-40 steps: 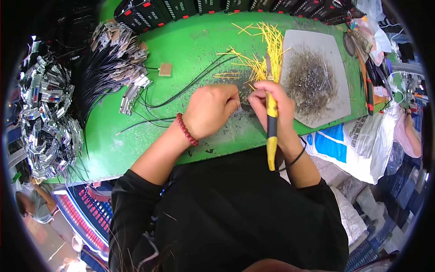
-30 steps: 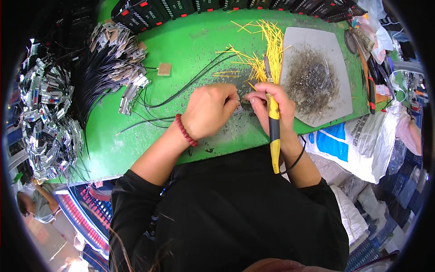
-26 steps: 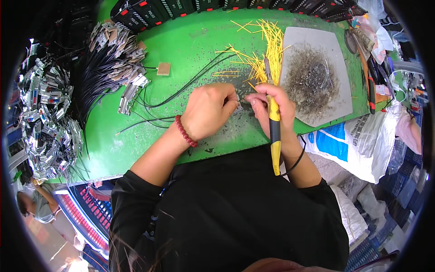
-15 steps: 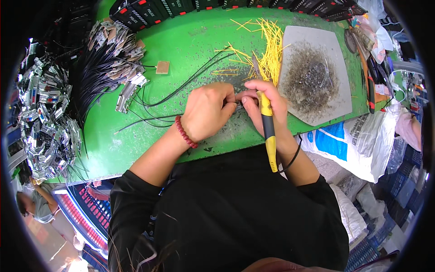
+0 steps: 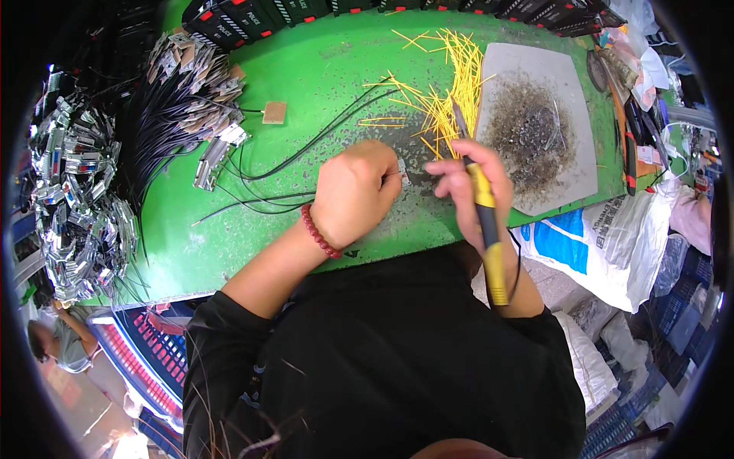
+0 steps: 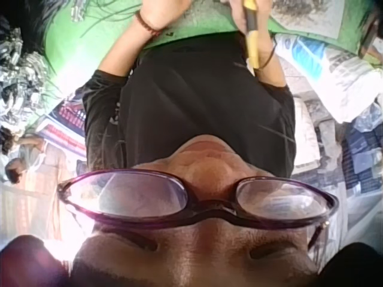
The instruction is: The person solders wires onto circuit boards using a soldering iron, then solders and installs the wiring components into toy car bodies.
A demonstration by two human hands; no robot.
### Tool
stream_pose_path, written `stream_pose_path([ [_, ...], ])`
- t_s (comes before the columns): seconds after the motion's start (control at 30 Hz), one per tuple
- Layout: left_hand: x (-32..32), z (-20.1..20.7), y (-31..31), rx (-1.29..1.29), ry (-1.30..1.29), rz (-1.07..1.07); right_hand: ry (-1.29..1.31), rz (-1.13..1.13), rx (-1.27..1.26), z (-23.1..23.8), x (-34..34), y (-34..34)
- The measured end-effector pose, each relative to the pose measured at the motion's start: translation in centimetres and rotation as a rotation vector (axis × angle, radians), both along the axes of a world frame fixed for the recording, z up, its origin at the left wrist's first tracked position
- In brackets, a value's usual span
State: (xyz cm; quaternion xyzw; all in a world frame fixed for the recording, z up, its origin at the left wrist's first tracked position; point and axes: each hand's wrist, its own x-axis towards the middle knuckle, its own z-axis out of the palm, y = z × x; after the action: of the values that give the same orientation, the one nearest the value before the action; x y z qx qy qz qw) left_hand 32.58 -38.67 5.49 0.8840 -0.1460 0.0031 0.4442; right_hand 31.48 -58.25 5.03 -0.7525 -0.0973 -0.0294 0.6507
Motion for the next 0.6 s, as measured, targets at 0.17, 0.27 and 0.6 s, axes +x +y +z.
stream_pose_path([
  [0.17, 0.1, -0.2, -0.2, 0.071, -0.095, -0.060, 0.137, 0.096, 0.168, -0.3, -2.4, -2.7],
  [0.27, 0.0, -0.2, 0.1, 0.013, -0.077, -0.111, -0.059, 0.006, 0.103, -1.0, -3.0, -3.3],
  [0.6, -0.1, 0.0, -0.6, 0.115, -0.076, -0.049, 0.022, -0.076, 0.238, -1.9, -3.7, -2.6],
])
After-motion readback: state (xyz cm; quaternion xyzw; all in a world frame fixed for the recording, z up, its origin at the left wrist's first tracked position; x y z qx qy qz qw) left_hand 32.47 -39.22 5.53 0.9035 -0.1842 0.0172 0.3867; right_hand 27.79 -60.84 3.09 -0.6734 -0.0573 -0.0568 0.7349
